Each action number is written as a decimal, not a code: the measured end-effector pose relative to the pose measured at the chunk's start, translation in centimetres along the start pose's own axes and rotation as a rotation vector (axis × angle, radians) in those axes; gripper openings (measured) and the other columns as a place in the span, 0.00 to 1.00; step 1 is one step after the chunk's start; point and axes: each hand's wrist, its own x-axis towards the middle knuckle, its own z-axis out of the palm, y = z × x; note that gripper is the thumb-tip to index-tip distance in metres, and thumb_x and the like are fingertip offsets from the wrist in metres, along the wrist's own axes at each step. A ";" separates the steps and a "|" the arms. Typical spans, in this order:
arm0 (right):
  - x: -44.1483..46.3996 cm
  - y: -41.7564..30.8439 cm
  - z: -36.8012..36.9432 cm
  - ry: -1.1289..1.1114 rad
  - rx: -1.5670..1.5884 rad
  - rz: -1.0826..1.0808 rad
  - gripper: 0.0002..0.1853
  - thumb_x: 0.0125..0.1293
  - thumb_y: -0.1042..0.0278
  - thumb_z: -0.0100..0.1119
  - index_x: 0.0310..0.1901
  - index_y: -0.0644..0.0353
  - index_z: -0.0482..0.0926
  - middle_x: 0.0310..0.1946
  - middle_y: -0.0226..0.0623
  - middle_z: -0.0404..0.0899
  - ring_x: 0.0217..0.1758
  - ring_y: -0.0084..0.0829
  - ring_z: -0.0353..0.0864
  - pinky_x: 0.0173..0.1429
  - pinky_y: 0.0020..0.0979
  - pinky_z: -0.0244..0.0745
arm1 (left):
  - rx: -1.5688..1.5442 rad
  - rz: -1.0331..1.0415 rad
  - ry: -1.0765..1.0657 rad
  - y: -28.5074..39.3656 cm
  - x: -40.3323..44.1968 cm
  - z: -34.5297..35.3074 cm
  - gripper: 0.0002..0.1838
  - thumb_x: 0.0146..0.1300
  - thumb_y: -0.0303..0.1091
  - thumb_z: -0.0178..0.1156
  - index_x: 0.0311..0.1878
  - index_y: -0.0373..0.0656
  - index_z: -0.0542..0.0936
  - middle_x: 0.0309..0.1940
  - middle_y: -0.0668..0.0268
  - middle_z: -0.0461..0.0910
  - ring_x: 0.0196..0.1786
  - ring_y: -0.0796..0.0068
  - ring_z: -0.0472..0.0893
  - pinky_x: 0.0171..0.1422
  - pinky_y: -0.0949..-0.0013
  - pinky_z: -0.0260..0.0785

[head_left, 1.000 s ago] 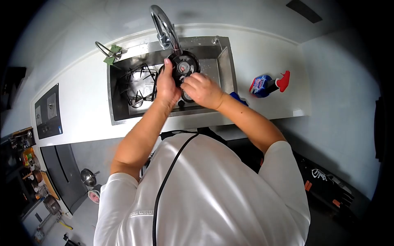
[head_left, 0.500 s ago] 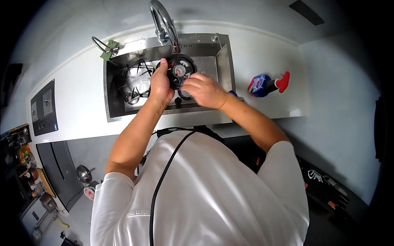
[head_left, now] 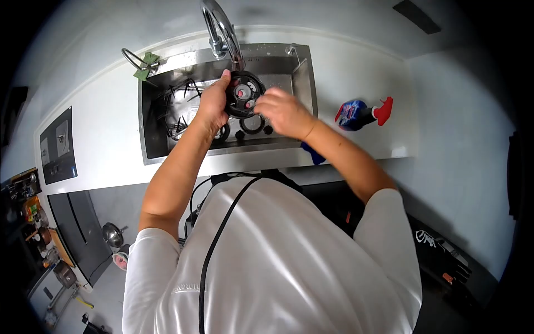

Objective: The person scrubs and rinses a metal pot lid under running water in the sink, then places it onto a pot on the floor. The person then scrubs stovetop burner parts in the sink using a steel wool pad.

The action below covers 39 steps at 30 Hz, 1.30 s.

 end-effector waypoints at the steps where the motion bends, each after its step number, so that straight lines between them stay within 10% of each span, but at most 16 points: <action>1: 0.3 -1.2 0.6 0.042 0.020 0.010 0.16 0.50 0.82 0.61 0.43 0.60 0.85 0.46 0.38 0.85 0.52 0.45 0.82 0.59 0.39 0.80 | -0.012 0.025 -0.007 0.0 0.3 0.2 0.20 0.80 0.49 0.57 0.45 0.38 0.81 0.40 0.58 0.85 0.36 0.63 0.86 0.39 0.56 0.85; 24: -0.7 4.0 -1.1 -0.173 -0.022 -0.125 0.17 0.50 0.82 0.62 0.43 0.59 0.85 0.47 0.36 0.85 0.57 0.43 0.80 0.60 0.40 0.81 | 0.127 -0.133 -0.011 -0.9 0.2 -0.8 0.17 0.78 0.46 0.60 0.46 0.40 0.82 0.39 0.59 0.86 0.36 0.65 0.87 0.37 0.56 0.85; 27: 0.0 4.2 -1.5 -0.005 -0.015 -0.022 0.16 0.54 0.83 0.63 0.44 0.58 0.85 0.47 0.37 0.85 0.54 0.41 0.82 0.58 0.36 0.81 | 0.122 -0.100 -0.035 0.1 -0.1 -0.5 0.18 0.78 0.46 0.61 0.47 0.37 0.82 0.40 0.58 0.87 0.36 0.64 0.88 0.38 0.57 0.86; 34: -0.4 4.5 -1.6 0.449 0.768 1.010 0.11 0.69 0.72 0.69 0.50 0.65 0.84 0.44 0.35 0.86 0.45 0.27 0.86 0.53 0.34 0.82 | 0.052 -0.022 -0.073 1.0 0.3 -2.7 0.21 0.80 0.50 0.57 0.51 0.37 0.81 0.43 0.58 0.86 0.41 0.63 0.89 0.44 0.55 0.87; 39: 0.5 0.5 -0.3 0.732 1.255 1.109 0.17 0.66 0.74 0.72 0.54 0.68 0.80 0.40 0.38 0.86 0.43 0.28 0.86 0.44 0.32 0.84 | 0.000 0.041 -0.043 0.9 -0.1 -2.3 0.20 0.79 0.50 0.58 0.47 0.39 0.81 0.41 0.59 0.86 0.39 0.63 0.88 0.40 0.54 0.87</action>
